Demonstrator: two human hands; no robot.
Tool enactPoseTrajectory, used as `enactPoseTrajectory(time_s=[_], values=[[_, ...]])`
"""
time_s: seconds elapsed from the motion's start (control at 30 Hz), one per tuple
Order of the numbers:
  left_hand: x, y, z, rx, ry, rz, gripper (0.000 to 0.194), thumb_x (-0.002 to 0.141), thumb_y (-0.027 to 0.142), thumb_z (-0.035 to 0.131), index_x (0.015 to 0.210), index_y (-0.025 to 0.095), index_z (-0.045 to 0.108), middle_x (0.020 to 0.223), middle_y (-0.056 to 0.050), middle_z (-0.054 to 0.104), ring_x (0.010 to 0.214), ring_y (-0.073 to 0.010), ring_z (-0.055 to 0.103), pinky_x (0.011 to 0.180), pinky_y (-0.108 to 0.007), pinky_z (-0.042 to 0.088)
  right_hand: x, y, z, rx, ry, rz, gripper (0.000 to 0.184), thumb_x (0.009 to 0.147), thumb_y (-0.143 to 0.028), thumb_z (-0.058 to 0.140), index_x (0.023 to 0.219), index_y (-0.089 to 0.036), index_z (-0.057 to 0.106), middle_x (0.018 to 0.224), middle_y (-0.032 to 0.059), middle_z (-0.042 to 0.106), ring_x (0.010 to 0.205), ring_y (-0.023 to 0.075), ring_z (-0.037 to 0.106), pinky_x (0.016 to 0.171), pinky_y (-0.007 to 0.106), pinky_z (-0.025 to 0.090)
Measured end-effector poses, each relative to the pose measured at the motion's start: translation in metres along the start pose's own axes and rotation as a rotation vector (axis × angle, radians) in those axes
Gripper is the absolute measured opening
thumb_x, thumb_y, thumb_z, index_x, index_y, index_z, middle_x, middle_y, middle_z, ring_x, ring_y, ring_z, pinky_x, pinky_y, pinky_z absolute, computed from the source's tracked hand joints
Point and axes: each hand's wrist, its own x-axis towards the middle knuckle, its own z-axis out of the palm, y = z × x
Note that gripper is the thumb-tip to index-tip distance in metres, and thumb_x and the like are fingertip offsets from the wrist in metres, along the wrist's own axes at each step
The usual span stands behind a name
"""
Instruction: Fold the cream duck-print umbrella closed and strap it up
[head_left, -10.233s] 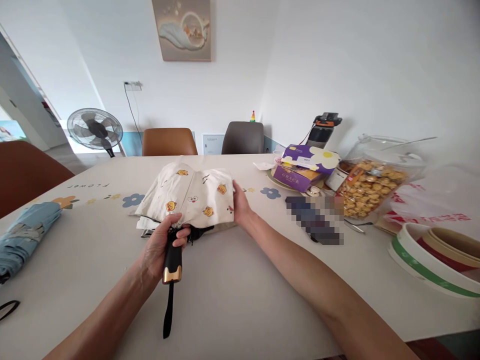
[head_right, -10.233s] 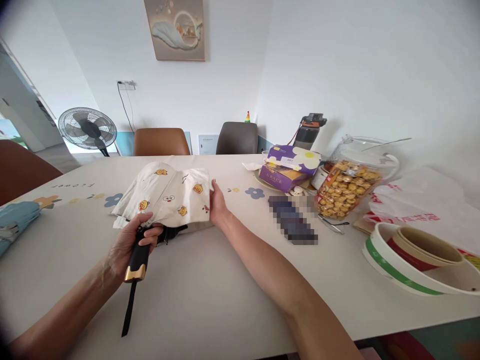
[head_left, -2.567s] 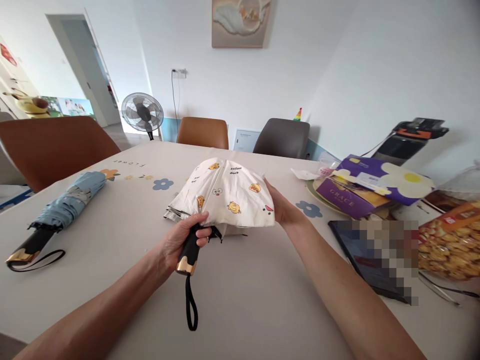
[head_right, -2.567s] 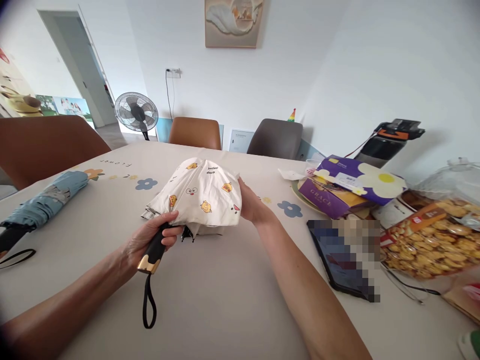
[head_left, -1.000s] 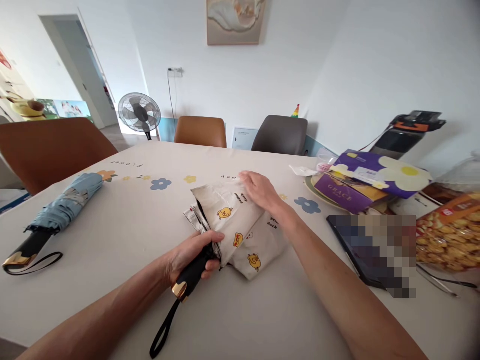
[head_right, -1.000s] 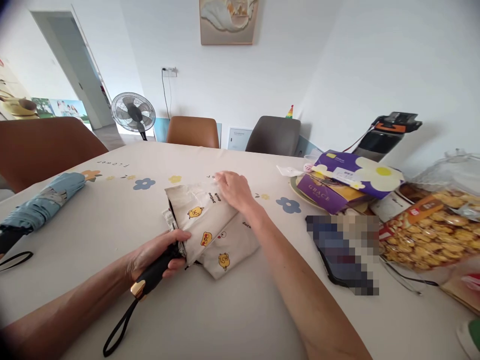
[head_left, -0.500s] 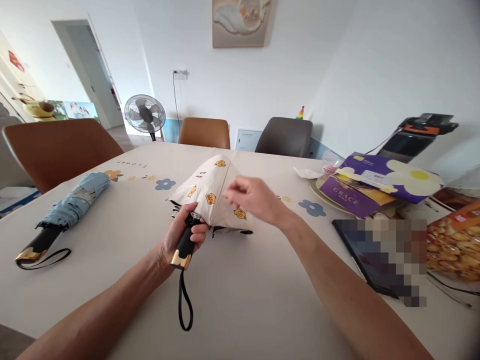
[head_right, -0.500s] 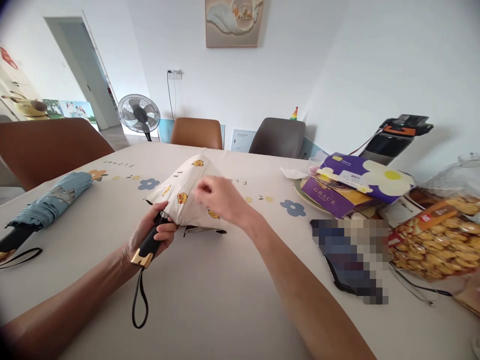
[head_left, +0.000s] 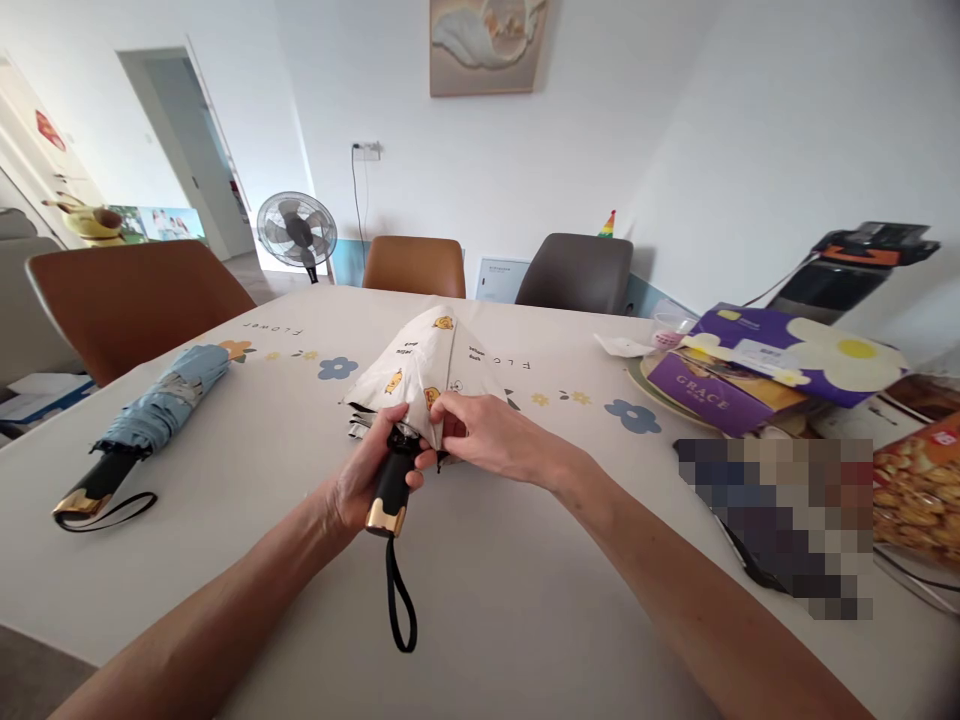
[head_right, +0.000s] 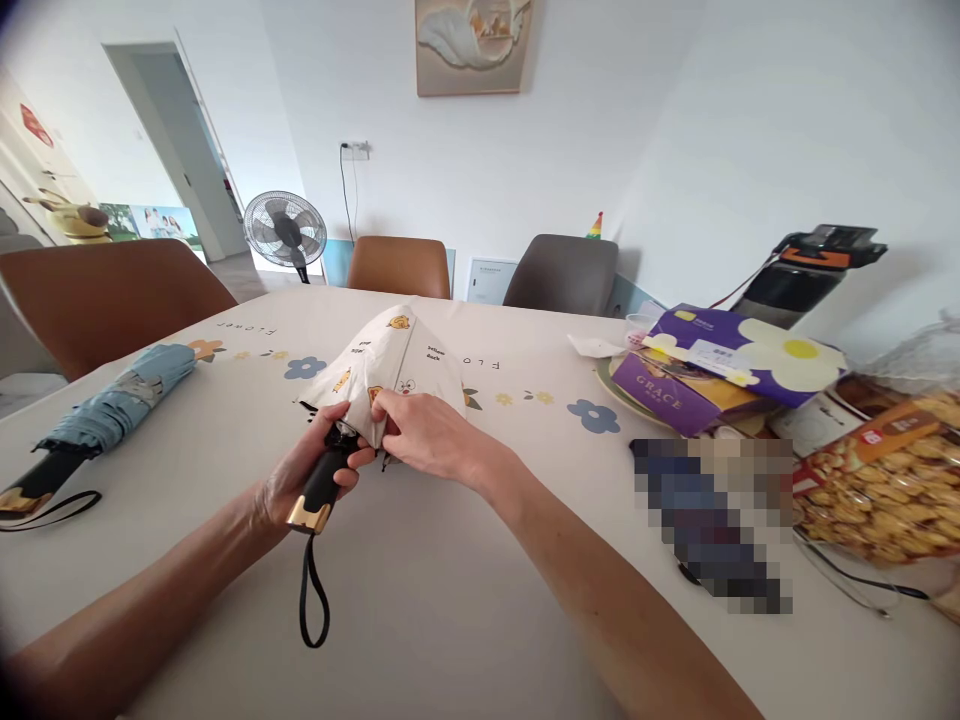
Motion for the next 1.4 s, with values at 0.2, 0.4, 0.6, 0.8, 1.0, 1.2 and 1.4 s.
enactPoseTrajectory(time_s=[0.2, 0.4, 0.6, 0.8, 1.0, 1.2, 1.4], values=[[0.0, -0.004, 0.0, 0.059, -0.036, 0.045, 0.026, 0.082, 0.041, 0.052, 0.084, 0.015, 0.057, 0.066, -0.001, 0.047, 0.05, -0.0076, 0.045, 0.032, -0.013, 0.037, -0.001, -0.009, -0.004, -0.072, -0.017, 0.016, 0.009, 0.074, -0.015, 0.045, 0.079, -0.023, 0.048, 0.066, -0.0027, 0.057, 0.058, 0.013, 0.047, 0.053, 0.025, 0.03], [0.003, -0.005, -0.002, 0.152, -0.021, -0.036, 0.033, 0.081, 0.046, 0.051, 0.08, 0.013, 0.057, 0.065, -0.003, 0.049, 0.051, -0.008, 0.047, 0.032, -0.013, 0.035, -0.003, -0.006, -0.006, -0.066, -0.065, 0.051, 0.004, 0.077, -0.021, 0.042, 0.078, -0.023, 0.046, 0.068, -0.0023, 0.058, 0.06, 0.0142, 0.049, 0.052, 0.025, 0.03], [0.004, -0.008, -0.003, 0.292, 0.039, -0.054, 0.034, 0.08, 0.048, 0.052, 0.075, 0.014, 0.054, 0.061, -0.001, 0.049, 0.045, -0.0067, 0.044, 0.032, -0.014, 0.033, -0.002, 0.002, 0.002, -0.141, 0.0, 0.086, 0.008, 0.071, -0.021, 0.05, 0.072, -0.022, 0.043, 0.063, -0.0034, 0.056, 0.057, 0.0135, 0.045, 0.05, 0.025, 0.028], [0.005, -0.011, -0.004, 0.302, 0.01, 0.045, 0.03, 0.083, 0.043, 0.051, 0.071, 0.015, 0.049, 0.052, 0.003, 0.042, 0.04, -0.0048, 0.034, 0.031, -0.014, 0.031, 0.004, 0.016, -0.023, 0.1, 0.102, 0.07, 0.016, 0.074, -0.033, 0.058, 0.082, -0.021, 0.051, 0.075, -0.0001, 0.06, 0.064, 0.0139, 0.053, 0.055, 0.026, 0.039], [-0.003, -0.018, -0.003, 0.403, -0.093, 0.011, 0.028, 0.08, 0.044, 0.056, 0.083, 0.017, 0.049, 0.053, 0.004, 0.045, 0.039, -0.0056, 0.036, 0.032, -0.015, 0.031, 0.003, 0.065, -0.064, 0.235, 0.704, 0.255, 0.048, 0.071, -0.052, 0.064, 0.105, -0.02, 0.054, 0.119, 0.0092, 0.055, 0.11, 0.0253, 0.051, 0.09, 0.038, 0.041], [-0.008, -0.024, -0.005, 0.463, -0.276, -0.057, 0.034, 0.077, 0.048, 0.057, 0.086, 0.017, 0.049, 0.051, 0.004, 0.045, 0.037, -0.0061, 0.034, 0.031, -0.016, 0.033, -0.003, 0.072, -0.063, 0.763, 0.388, 0.247, 0.048, 0.072, -0.06, 0.061, 0.099, -0.02, 0.064, 0.097, 0.0092, 0.068, 0.091, 0.0278, 0.062, 0.08, 0.04, 0.049], [-0.008, -0.023, -0.004, 0.465, -0.386, -0.074, 0.038, 0.073, 0.052, 0.06, 0.079, 0.016, 0.051, 0.049, 0.004, 0.045, 0.037, -0.0067, 0.036, 0.03, -0.017, 0.033, 0.0, 0.048, -0.06, 0.836, 0.553, 0.127, 0.043, 0.068, -0.042, 0.069, 0.105, -0.022, 0.064, 0.087, 0.0035, 0.069, 0.083, 0.0226, 0.064, 0.077, 0.035, 0.049]])
